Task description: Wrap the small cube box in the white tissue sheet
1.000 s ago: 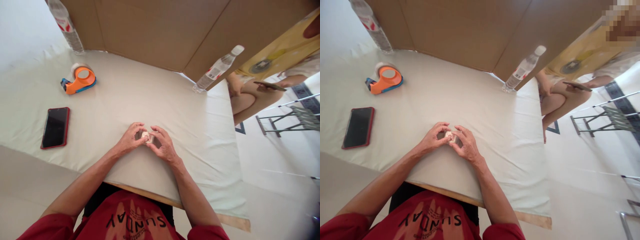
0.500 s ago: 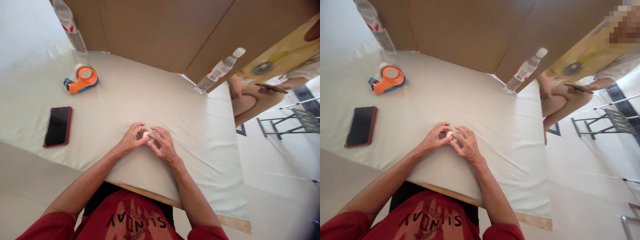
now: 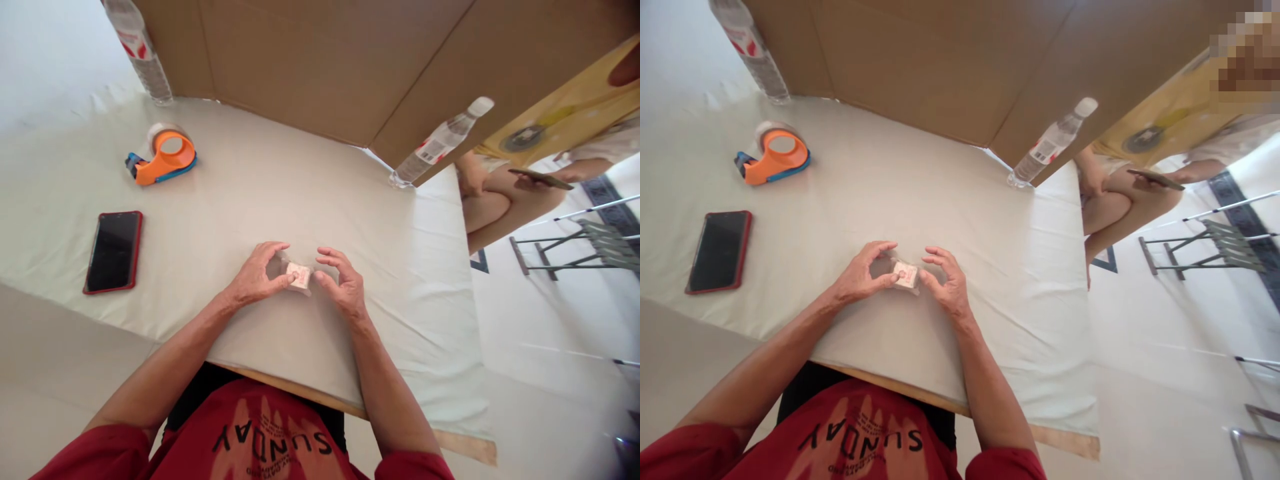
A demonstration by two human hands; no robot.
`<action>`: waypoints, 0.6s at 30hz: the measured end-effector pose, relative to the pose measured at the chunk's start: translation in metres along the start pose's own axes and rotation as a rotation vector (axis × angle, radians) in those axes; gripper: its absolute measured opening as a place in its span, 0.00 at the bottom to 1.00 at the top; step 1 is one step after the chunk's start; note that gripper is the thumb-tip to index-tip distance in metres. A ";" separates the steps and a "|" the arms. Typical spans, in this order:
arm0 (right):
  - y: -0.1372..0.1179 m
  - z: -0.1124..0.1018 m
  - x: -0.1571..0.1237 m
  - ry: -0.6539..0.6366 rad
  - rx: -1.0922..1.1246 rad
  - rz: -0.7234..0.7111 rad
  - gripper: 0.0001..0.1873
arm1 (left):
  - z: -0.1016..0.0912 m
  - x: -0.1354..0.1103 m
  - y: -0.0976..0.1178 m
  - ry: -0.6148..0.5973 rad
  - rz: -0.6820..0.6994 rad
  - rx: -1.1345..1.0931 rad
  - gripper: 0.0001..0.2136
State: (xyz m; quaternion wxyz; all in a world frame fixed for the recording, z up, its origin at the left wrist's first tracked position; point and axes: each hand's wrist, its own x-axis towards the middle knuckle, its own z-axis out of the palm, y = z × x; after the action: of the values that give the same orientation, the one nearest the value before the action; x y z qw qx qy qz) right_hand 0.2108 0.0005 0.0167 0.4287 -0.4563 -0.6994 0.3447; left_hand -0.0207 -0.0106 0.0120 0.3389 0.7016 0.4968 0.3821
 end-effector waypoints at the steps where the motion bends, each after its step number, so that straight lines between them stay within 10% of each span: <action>1: -0.001 0.002 0.001 -0.029 -0.017 0.003 0.12 | -0.001 0.000 0.000 -0.022 0.004 0.025 0.28; 10: -0.016 0.013 0.024 -0.260 -0.253 0.023 0.08 | 0.006 0.000 -0.003 -0.119 0.086 0.145 0.37; 18: -0.022 0.019 0.038 -0.165 -0.172 0.067 0.11 | 0.009 -0.001 -0.001 -0.117 0.135 0.125 0.35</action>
State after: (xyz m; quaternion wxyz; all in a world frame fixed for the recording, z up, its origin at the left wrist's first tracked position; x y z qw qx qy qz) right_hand 0.1772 0.0265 0.0392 0.3170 -0.4846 -0.7436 0.3342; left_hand -0.0131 -0.0117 0.0063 0.2964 0.7745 0.4505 0.3307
